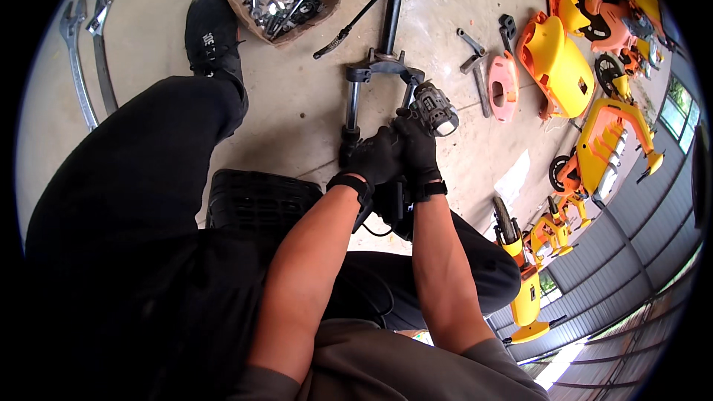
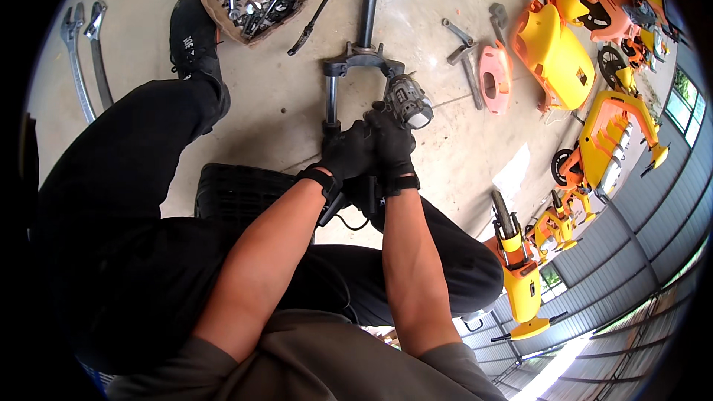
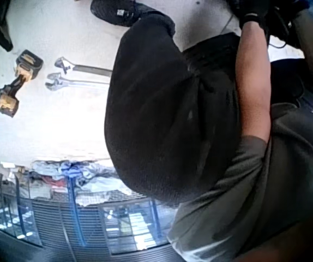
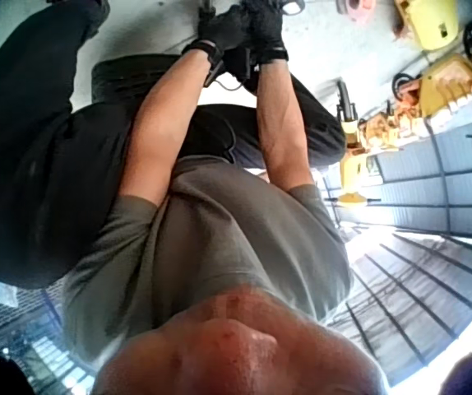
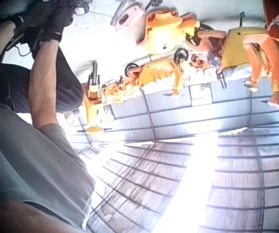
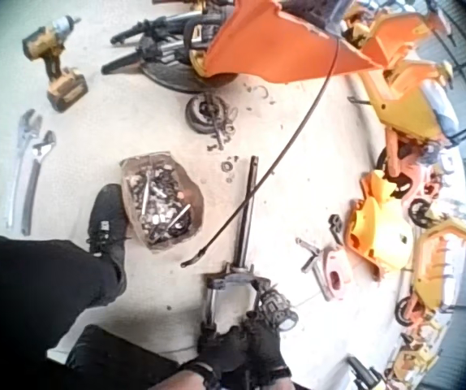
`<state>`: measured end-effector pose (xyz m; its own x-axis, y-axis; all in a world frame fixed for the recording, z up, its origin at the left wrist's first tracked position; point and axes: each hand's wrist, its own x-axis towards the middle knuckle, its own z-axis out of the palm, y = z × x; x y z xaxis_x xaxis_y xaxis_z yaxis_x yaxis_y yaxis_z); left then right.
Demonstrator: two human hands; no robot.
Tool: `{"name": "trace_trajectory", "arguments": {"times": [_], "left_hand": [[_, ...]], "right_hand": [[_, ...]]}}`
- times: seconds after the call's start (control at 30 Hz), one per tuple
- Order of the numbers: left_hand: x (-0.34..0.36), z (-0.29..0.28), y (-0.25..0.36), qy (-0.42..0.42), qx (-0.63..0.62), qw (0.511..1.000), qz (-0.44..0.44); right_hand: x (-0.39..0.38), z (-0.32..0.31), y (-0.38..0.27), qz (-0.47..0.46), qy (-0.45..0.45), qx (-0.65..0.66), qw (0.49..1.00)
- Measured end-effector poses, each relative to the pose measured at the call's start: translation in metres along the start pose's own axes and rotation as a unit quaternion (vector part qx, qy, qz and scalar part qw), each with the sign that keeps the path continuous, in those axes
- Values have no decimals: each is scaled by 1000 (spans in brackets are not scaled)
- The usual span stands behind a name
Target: The person sits on the floor and uses an impact driver to remove and install bolts on a motorcycle front fork assembly and a yellow fairing panel, handling small hardware from a box on the floor.
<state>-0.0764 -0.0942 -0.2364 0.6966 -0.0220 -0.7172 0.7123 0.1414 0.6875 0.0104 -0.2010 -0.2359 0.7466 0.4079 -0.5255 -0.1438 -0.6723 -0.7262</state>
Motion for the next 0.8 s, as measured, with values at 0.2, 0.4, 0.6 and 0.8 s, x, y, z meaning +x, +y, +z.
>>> {"name": "trace_trajectory", "arguments": {"times": [0.2, 0.4, 0.6, 0.8], "left_hand": [[4, 1, -5, -4, 4, 1000, -14], [6, -3, -2, -13, 6, 1000, -22], [8, -5, -6, -21, -3, 1000, -17], [20, 4, -27, -14, 18, 999, 30]], "right_hand": [[3, 3, 1, 83, 0, 72, 994], [7, 1, 16, 52, -11, 29, 998], [8, 4, 14, 40, -10, 20, 999], [7, 10, -4, 98, 1, 116, 988]]}}
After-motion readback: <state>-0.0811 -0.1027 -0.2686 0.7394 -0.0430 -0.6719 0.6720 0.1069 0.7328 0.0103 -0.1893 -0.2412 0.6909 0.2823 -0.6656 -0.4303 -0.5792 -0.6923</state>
